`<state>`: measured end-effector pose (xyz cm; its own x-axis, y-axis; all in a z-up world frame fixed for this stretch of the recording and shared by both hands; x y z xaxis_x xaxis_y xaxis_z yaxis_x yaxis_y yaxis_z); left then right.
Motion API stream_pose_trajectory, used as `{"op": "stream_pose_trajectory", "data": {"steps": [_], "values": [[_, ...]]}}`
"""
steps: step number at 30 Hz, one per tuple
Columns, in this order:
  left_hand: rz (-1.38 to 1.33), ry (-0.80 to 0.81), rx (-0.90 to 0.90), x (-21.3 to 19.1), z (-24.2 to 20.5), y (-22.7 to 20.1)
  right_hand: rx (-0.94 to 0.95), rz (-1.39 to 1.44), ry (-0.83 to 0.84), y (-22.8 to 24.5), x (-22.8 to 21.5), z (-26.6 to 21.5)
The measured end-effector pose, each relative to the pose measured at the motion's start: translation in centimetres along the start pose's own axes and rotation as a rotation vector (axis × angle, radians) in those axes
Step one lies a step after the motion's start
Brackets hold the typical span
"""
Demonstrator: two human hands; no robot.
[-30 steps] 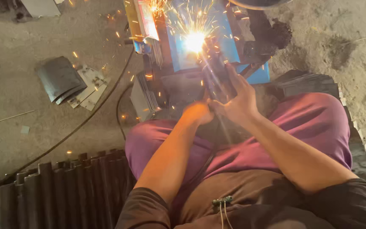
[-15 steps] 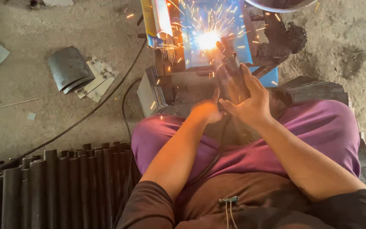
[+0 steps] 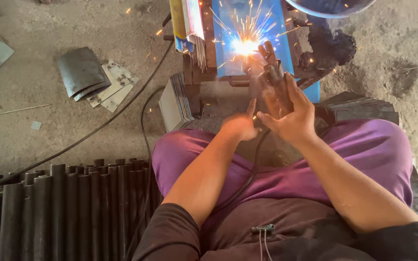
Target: The person sits on the floor and welds a small metal piece onto a blue rectangular board using a welding torch. They repeatedly position the metal piece, apply the weld, and then move the finished board aside to repeat the process with another board.
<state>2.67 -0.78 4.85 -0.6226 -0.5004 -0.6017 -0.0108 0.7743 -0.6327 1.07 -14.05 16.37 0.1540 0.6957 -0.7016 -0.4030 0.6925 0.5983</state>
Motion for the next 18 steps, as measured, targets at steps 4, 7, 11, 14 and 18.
{"op": "stream_pose_trajectory", "data": {"steps": [4, 7, 11, 14, 18], "values": [[0.021, 0.042, -0.042, 0.3, 0.5, 0.3, -0.023, -0.032, -0.001, 0.0, 0.0, -0.1], [0.002, 0.001, -0.019, 0.8, 0.9, 0.6, -0.013, 0.091, 0.007, 0.5, 0.2, -0.3], [0.034, -0.018, -0.009, 0.9, 1.0, 0.6, 0.274, 0.007, 0.067, -0.2, -0.1, 0.2], [0.019, -0.001, -0.019, 0.6, 0.4, 0.4, 0.172, -0.017, 0.043, 0.2, -0.4, 0.4], [0.012, 0.021, -0.038, 0.1, -0.1, 0.2, 0.18, 0.106, 0.036, -0.2, 0.0, 0.2]]}}
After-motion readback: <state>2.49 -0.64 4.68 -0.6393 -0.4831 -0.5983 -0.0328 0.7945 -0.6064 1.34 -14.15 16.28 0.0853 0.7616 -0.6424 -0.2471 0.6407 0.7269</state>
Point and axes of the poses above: each hand's wrist, its own z-axis towards the middle knuckle, its own x-axis out of the palm, y = z × x, the point moved 5 cm from there along z, towards the middle knuckle, and after that the axes turned 3 degrees about -z, right-handed, at the moved point
